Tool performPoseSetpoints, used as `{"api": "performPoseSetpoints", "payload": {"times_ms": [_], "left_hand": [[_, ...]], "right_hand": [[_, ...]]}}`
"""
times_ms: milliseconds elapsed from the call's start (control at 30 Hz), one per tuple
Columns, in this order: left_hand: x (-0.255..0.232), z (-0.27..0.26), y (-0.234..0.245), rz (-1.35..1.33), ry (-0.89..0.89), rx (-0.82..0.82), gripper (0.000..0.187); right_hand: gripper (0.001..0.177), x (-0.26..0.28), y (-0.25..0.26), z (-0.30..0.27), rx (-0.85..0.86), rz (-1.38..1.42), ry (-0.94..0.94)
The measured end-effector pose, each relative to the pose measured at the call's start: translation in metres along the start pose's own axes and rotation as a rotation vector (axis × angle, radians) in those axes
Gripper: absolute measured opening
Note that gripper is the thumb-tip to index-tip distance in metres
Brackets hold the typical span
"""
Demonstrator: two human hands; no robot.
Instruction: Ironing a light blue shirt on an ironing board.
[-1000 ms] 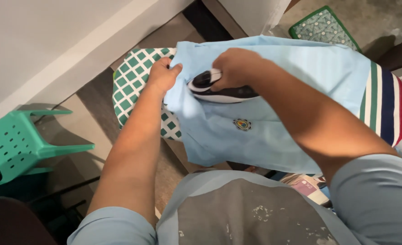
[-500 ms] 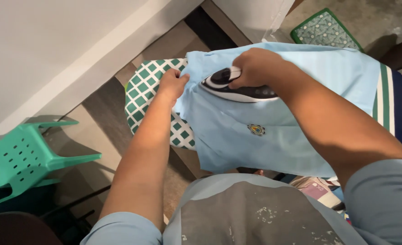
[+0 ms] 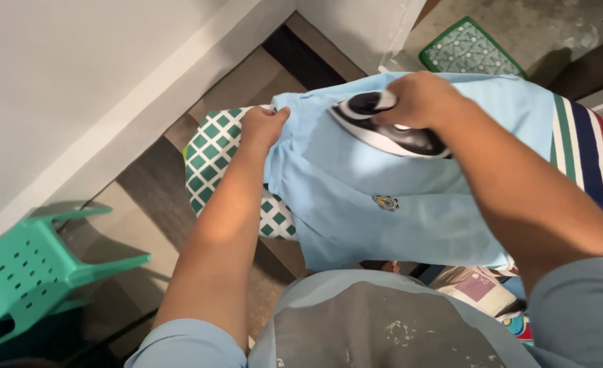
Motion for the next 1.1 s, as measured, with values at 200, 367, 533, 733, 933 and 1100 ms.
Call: {"api": "performPoseSetpoints", "payload": {"times_ms": [200, 367, 533, 733, 933, 1100], "left_hand": [[0.012, 0.034, -0.016, 0.036, -0.023, 0.004, 0.033], [0.025, 0.028, -0.01, -0.156, -0.016, -0.134, 0.021], [0.029, 0.023, -0.004, -0.099, -0.039, -0.189, 0.022], [0.036, 0.025, -0.007, -0.31, -0.054, -0.147, 0.02], [0.037, 0.02, -0.007, -0.402, 0.014, -0.063, 0.026], [0.032, 0.013, -0.003, -0.395, -0.017, -0.037, 0.029]], "right_hand": [[0.053, 0.009, 0.004, 0.007, 0.077, 0.09, 0.064], [0.05, 0.068, -0.016, 0.03, 0.084, 0.044, 0.124], [0.049, 0.088, -0.018, 0.033, -0.031, 0.095, 0.152], [0.052, 0.032, -0.01, 0.017, 0.058, 0.018, -0.025], [0.051, 0.022, -0.009, 0.018, 0.051, 0.124, -0.016], [0.055, 0.083, -0.026, 0.047, 0.03, 0.086, 0.078]]}}
Point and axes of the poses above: each hand's wrist, its own z-axis towards the middle knuckle, its own y-axis out of the back of the hand, x = y × z, the point moved 8 cm from there along z, towards the middle knuckle, and after that the axes turned 9 degrees about z, right-handed, at the moved point
